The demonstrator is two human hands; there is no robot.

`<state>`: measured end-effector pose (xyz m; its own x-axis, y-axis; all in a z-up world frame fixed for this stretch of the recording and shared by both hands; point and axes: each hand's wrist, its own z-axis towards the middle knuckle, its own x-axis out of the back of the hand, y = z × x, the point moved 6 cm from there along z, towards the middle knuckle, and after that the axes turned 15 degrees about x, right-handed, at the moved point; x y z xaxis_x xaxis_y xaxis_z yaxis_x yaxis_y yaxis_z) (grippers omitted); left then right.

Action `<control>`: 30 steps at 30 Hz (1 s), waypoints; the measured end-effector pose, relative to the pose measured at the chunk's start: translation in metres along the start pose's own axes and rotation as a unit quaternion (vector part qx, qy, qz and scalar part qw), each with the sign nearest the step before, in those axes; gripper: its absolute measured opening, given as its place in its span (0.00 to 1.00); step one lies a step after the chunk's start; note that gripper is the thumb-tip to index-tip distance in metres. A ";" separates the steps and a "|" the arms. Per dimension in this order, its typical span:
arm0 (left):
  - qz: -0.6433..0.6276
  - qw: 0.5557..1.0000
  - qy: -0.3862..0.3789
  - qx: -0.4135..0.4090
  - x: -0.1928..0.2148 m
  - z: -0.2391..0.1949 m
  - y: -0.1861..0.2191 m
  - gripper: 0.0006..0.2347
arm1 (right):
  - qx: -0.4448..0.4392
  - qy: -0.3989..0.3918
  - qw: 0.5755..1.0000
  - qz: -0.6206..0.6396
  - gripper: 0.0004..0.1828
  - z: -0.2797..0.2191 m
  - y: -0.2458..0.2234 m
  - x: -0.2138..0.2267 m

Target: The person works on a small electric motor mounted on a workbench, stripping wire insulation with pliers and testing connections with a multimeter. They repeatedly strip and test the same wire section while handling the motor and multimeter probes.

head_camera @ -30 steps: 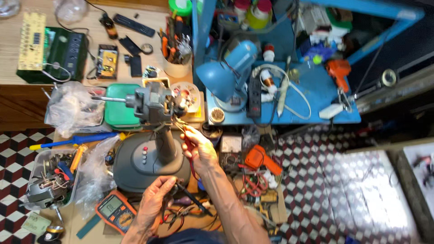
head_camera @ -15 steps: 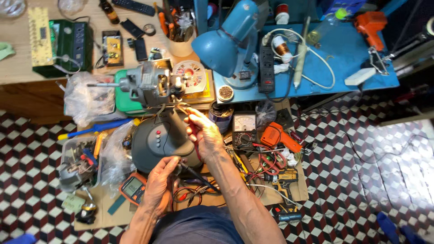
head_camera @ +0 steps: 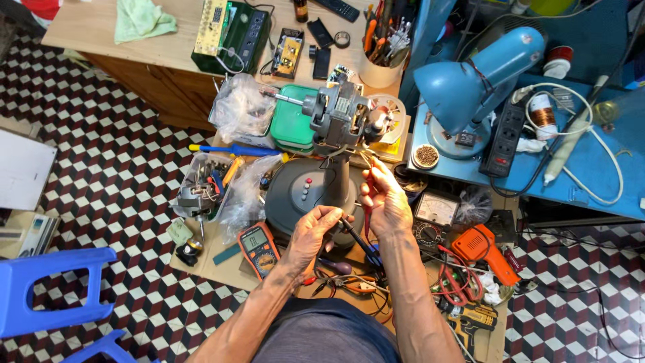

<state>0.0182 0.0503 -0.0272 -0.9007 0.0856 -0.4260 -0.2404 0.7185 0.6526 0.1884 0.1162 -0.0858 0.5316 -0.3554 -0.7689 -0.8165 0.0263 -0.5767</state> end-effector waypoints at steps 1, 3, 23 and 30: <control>0.000 1.000 0.001 -0.001 0.001 0.001 -0.001 0.10 | 0.003 0.002 1.000 -0.005 0.19 -0.001 -0.002 0.000; 0.003 1.000 0.004 0.001 0.004 0.001 -0.003 0.10 | 0.001 0.010 1.000 -0.007 0.20 -0.003 -0.003 -0.001; 0.072 0.995 0.070 -0.020 0.013 -0.003 -0.002 0.14 | 0.003 -0.021 1.000 -0.022 0.22 -0.005 -0.006 -0.006; 0.089 0.993 0.069 -0.023 0.015 0.000 -0.005 0.14 | 0.003 -0.005 1.000 0.004 0.19 -0.003 0.001 -0.003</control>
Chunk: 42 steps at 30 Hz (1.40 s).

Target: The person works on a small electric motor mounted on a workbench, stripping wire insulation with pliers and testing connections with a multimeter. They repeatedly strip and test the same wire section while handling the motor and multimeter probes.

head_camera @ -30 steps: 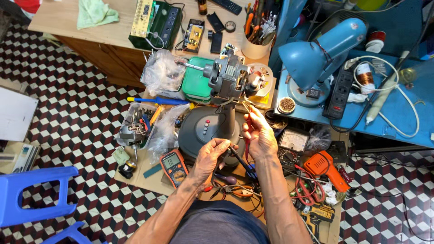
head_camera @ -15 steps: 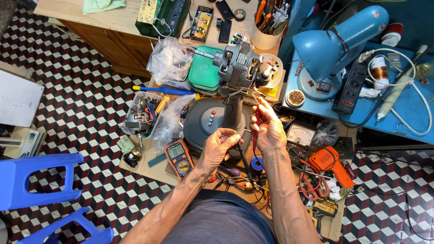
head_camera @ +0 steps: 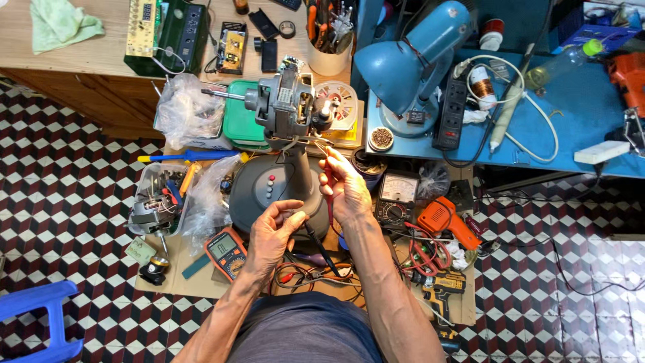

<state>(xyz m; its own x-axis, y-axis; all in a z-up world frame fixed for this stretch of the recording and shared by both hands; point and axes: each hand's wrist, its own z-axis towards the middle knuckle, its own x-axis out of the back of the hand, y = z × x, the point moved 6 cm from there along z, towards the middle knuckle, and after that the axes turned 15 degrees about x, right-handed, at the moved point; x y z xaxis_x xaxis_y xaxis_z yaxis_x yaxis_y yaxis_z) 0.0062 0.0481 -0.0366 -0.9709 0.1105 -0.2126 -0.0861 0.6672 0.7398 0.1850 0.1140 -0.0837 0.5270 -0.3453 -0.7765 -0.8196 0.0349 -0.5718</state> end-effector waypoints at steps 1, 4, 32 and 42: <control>0.000 1.000 0.002 0.002 0.000 0.000 -0.001 0.14 | 0.001 0.001 1.000 0.000 0.19 0.000 -0.001 0.000; -0.001 1.000 0.003 0.004 -0.001 0.000 0.001 0.15 | -0.001 0.011 1.000 -0.009 0.19 -0.001 -0.004 -0.002; -0.027 0.997 -0.066 0.022 -0.013 -0.014 0.012 0.17 | -0.007 0.004 1.000 0.027 0.18 -0.015 -0.004 -0.004; -0.041 0.996 -0.082 0.015 -0.019 -0.024 0.020 0.18 | -0.018 0.022 0.999 0.025 0.20 -0.026 0.001 -0.004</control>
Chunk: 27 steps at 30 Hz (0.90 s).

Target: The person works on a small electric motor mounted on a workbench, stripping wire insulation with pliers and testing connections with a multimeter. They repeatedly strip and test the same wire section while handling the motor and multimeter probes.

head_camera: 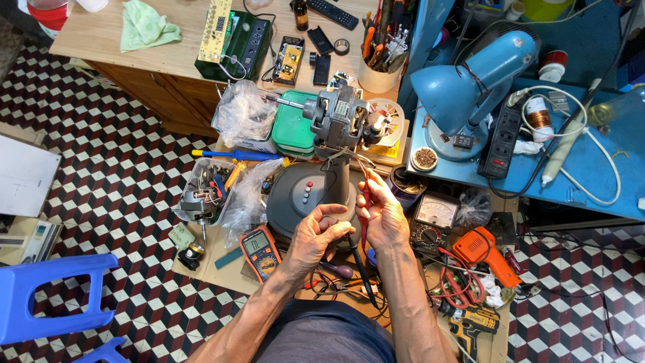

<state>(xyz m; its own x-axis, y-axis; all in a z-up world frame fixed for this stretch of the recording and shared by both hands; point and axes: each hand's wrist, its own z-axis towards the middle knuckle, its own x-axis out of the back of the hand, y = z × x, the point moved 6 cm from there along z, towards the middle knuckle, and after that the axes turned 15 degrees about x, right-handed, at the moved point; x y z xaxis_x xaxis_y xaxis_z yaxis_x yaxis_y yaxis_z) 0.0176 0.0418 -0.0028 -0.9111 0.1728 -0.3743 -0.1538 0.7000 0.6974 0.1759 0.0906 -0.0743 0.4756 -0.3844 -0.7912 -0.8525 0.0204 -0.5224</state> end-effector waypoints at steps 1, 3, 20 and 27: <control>0.002 1.000 0.001 0.003 0.000 -0.001 0.000 0.18 | -0.001 0.000 1.000 -0.001 0.21 -0.001 0.001 0.000; 0.000 1.000 -0.002 0.005 -0.001 -0.002 0.000 0.18 | -0.003 -0.002 1.000 -0.002 0.21 -0.001 0.003 0.001; -0.043 0.999 0.016 0.005 -0.003 -0.003 0.000 0.16 | -0.052 -0.046 0.997 0.033 0.16 0.017 -0.003 0.002; -0.050 0.999 0.016 -0.002 -0.015 -0.006 -0.005 0.17 | -0.059 -0.052 0.997 0.026 0.16 0.019 -0.005 0.001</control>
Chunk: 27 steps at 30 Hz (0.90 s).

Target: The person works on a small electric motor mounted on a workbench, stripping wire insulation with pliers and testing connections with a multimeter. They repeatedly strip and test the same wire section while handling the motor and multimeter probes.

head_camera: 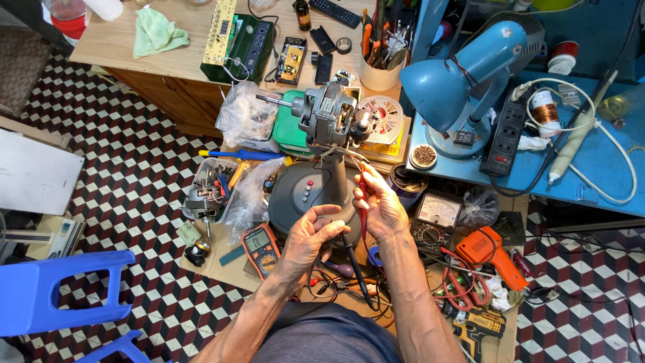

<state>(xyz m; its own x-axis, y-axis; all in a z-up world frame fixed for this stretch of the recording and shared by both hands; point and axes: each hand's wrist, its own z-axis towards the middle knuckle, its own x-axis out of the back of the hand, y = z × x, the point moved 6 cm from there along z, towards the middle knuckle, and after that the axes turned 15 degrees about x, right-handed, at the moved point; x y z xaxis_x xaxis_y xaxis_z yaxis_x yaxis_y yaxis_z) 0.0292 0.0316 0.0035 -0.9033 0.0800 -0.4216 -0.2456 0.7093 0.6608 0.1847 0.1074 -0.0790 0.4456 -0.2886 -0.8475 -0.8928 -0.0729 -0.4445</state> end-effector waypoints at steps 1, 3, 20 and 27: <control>-0.002 1.000 0.002 0.000 -0.001 0.000 -0.001 0.17 | 0.000 -0.004 1.000 0.000 0.17 0.000 -0.001 -0.001; -0.006 1.000 0.007 0.005 -0.003 0.000 -0.004 0.17 | 0.000 -0.006 1.000 0.003 0.17 0.000 -0.002 0.000; -0.023 0.999 -0.005 0.031 0.000 0.010 -0.016 0.18 | 0.018 -0.005 1.000 -0.004 0.16 0.007 -0.008 0.001; -0.023 0.999 -0.009 0.030 -0.003 0.005 -0.013 0.18 | 0.015 0.007 1.000 -0.001 0.16 0.006 -0.010 0.000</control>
<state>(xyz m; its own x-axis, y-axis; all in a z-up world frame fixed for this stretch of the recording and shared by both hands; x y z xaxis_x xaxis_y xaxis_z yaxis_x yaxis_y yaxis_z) 0.0374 0.0255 -0.0074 -0.8849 0.0590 -0.4620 -0.2644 0.7531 0.6025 0.1943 0.1142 -0.0765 0.4464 -0.3015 -0.8425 -0.8893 -0.0453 -0.4550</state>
